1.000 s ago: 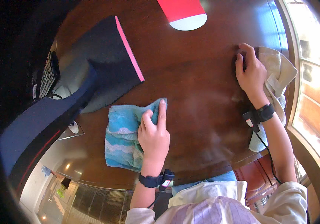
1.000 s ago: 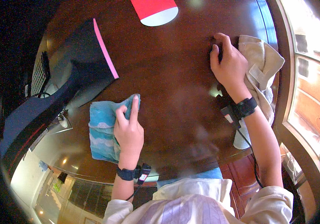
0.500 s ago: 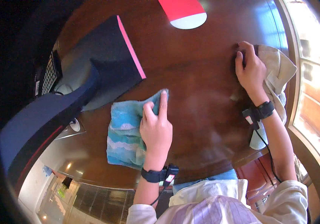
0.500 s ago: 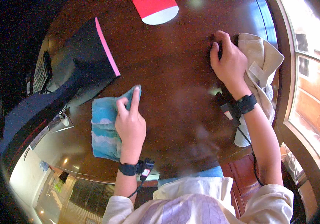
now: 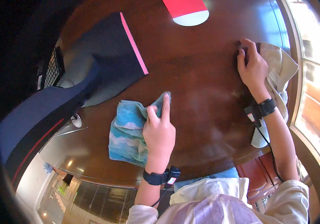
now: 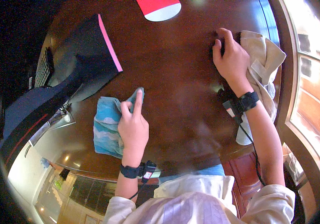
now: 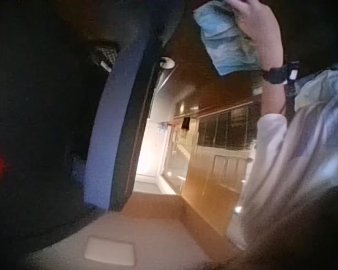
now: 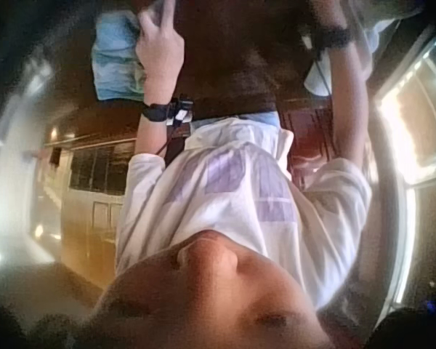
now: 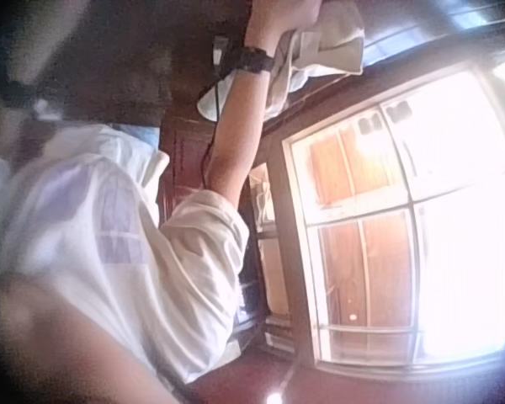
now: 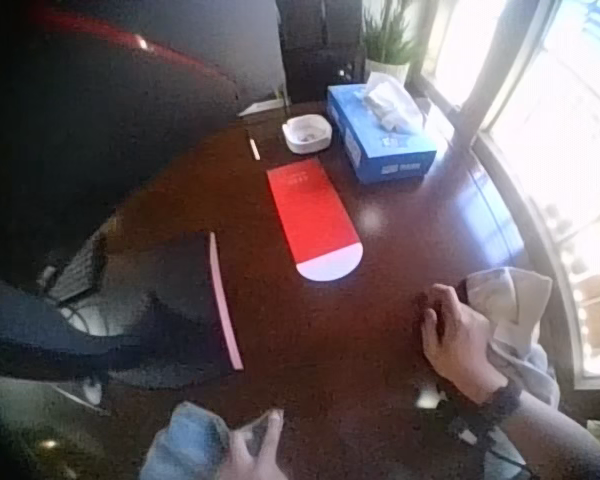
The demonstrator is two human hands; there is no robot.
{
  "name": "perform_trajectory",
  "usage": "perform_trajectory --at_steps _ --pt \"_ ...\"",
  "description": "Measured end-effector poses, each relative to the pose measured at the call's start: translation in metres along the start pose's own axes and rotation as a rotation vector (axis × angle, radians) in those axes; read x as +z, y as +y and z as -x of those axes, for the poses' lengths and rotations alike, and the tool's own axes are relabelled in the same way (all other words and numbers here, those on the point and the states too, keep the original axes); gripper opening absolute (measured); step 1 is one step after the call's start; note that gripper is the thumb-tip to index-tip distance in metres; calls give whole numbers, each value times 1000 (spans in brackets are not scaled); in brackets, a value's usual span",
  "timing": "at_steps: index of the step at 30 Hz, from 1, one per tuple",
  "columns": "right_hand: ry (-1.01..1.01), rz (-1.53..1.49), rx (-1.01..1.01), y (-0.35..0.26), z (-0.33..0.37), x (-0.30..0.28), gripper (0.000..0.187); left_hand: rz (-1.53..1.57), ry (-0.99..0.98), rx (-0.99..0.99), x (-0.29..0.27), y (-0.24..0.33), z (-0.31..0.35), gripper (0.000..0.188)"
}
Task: The person wipes a wooden table surface using two cloths, one white and one teal. They move the cloths across the table in circular and linear motions, covering different areas while occasionally adjusting their grip and cloth position.
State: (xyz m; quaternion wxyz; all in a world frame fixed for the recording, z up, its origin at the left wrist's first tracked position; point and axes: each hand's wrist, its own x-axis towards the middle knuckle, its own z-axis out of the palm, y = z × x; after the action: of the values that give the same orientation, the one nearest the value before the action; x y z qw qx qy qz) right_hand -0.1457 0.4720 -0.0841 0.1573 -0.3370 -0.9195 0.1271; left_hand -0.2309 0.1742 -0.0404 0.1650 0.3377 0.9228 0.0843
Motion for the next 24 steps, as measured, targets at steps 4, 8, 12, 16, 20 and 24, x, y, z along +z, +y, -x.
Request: perform_trajectory --at_steps 4,8,12,16,20,24 --pt "13 15 -7 0 0 0 26 -18 26 15 -1 -1 -4 74" --pt "17 -6 -4 1 0 2 26 16 97 46 3 0 -7 73" --pt "10 6 6 2 0 2 26 -31 -93 -72 -1 2 0 72" --pt "2 22 7 3 0 1 27 41 106 9 1 7 -4 71" --pt "0 18 17 2 0 2 26 -1 -7 -22 -1 12 -2 71" --pt "20 1 -3 2 0 3 27 -37 -78 -59 -4 14 -2 68"
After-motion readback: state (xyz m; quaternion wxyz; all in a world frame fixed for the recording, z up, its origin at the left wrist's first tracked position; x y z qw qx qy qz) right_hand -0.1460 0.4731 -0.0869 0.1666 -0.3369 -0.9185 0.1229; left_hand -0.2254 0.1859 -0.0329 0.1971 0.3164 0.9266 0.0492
